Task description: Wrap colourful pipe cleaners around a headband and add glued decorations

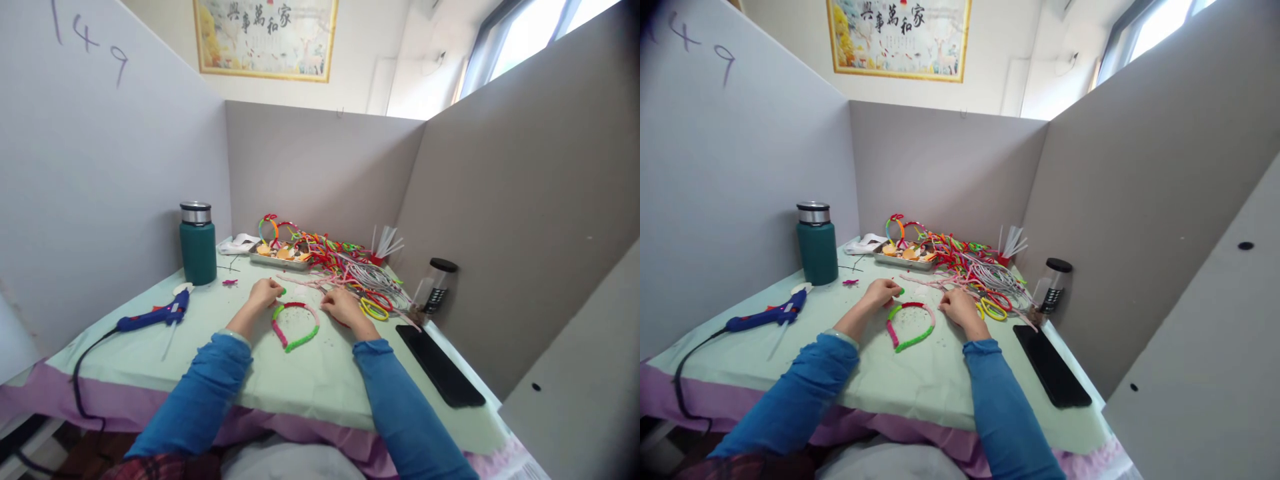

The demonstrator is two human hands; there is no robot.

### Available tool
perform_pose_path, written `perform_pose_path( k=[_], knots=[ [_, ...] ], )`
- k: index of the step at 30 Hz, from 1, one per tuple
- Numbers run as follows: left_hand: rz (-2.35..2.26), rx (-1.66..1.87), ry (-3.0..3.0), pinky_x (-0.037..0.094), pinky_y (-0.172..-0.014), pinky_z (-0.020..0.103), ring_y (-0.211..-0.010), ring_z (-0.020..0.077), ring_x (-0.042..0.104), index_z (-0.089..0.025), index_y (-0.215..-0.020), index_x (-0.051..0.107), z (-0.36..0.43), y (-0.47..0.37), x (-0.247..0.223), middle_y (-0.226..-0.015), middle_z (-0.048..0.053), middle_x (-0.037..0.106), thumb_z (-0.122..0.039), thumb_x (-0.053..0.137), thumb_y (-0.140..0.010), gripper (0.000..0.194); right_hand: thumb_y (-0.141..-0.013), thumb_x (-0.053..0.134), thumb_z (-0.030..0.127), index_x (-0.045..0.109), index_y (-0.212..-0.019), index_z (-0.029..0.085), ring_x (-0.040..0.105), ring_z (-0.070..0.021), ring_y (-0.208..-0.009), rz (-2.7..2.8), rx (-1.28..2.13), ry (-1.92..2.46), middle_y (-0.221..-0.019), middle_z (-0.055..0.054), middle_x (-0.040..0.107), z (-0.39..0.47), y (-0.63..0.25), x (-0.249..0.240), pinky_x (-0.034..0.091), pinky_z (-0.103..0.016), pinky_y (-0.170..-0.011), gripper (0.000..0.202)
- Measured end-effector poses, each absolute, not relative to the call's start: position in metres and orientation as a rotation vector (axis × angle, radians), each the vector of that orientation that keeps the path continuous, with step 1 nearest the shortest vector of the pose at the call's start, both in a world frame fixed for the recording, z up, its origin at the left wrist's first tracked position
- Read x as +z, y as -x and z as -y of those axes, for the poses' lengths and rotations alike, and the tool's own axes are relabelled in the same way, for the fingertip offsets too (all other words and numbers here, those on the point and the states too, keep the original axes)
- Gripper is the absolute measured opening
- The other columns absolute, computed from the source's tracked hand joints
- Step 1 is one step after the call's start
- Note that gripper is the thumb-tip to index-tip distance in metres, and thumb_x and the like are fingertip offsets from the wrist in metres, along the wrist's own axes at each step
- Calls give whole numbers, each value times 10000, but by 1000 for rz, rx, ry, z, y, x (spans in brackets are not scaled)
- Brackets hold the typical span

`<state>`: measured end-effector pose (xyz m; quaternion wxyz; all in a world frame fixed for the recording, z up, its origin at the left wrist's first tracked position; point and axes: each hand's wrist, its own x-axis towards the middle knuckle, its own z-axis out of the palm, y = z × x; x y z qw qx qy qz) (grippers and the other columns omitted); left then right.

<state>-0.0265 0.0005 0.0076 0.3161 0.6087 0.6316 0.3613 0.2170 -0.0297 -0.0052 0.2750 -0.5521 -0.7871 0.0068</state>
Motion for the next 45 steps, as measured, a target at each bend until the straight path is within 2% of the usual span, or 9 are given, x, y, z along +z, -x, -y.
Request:
perform_pose_path(
  k=[8,15,20,24,28,32,36,40,45],
  knots=[
    [-1945,841,-1629,340,-463,241,-411,141,487,-158,-730,692,-7,60,13,-413,7,535,-279,651,-647,153,-743,597,241,710,-684,215,593,-180,-685,2083,-17,1550,-735,-45,697,33,-219,-2,303,-252,-545,130],
    [-2064,617,-1664,384,-497,242,-481,166,555,-174,-753,722,-12,73,14,-486,37,601,-282,637,-650,171,-783,559,276,705,-718,197,586,-171,-739,2011,-42,1671,-796,-61,692,29,-222,-1,335,-240,-609,178],
    [-2152,554,-1744,423,-578,231,-700,189,639,-207,-909,725,-8,69,18,-750,65,712,-289,601,-687,267,-835,479,310,710,-821,180,592,-159,-790,1844,-37,1845,-896,-69,693,31,-234,8,338,-231,-629,265],
    [-2130,499,-1930,441,-659,229,-874,198,634,-253,-916,721,-5,64,17,-998,52,704,-317,627,-658,283,-859,451,373,712,-872,189,597,-170,-795,1693,-40,1924,-912,-73,696,33,-247,12,352,-240,-641,319],
    [-2204,423,-1963,455,-714,273,-962,240,619,-273,-895,715,-5,60,15,-1057,60,683,-277,608,-663,255,-855,458,409,709,-888,194,608,-183,-807,1626,-24,1999,-896,-77,700,32,-252,12,364,-248,-651,332],
    [-2277,389,-1977,460,-739,314,-1024,277,593,-253,-953,696,-5,59,14,-1124,102,649,-284,571,-699,285,-852,448,350,701,-883,209,621,-189,-818,1745,-49,2000,-907,-71,699,33,-241,7,369,-251,-633,291],
    [-2287,496,-2045,456,-754,307,-1027,270,588,-221,-1046,664,0,53,18,-1120,118,651,-365,529,-752,355,-825,472,289,693,-880,182,628,-207,-851,1903,-99,2015,-930,-102,697,36,-221,-1,392,-261,-669,252],
    [-2017,740,-2262,433,-738,261,-929,206,610,-232,-965,689,10,35,20,-1027,63,689,-405,439,-824,336,-848,427,257,682,-898,173,627,-217,-898,1930,-182,2003,-954,-114,693,37,-210,-6,409,-275,-720,273],
    [-1610,531,-2545,418,-697,243,-818,182,613,-231,-865,714,16,15,11,-889,47,697,-420,534,-758,283,-859,415,283,667,-950,177,626,-221,-916,1906,-182,2024,-974,-112,686,37,-211,-7,420,-282,-737,289]
  ],
)
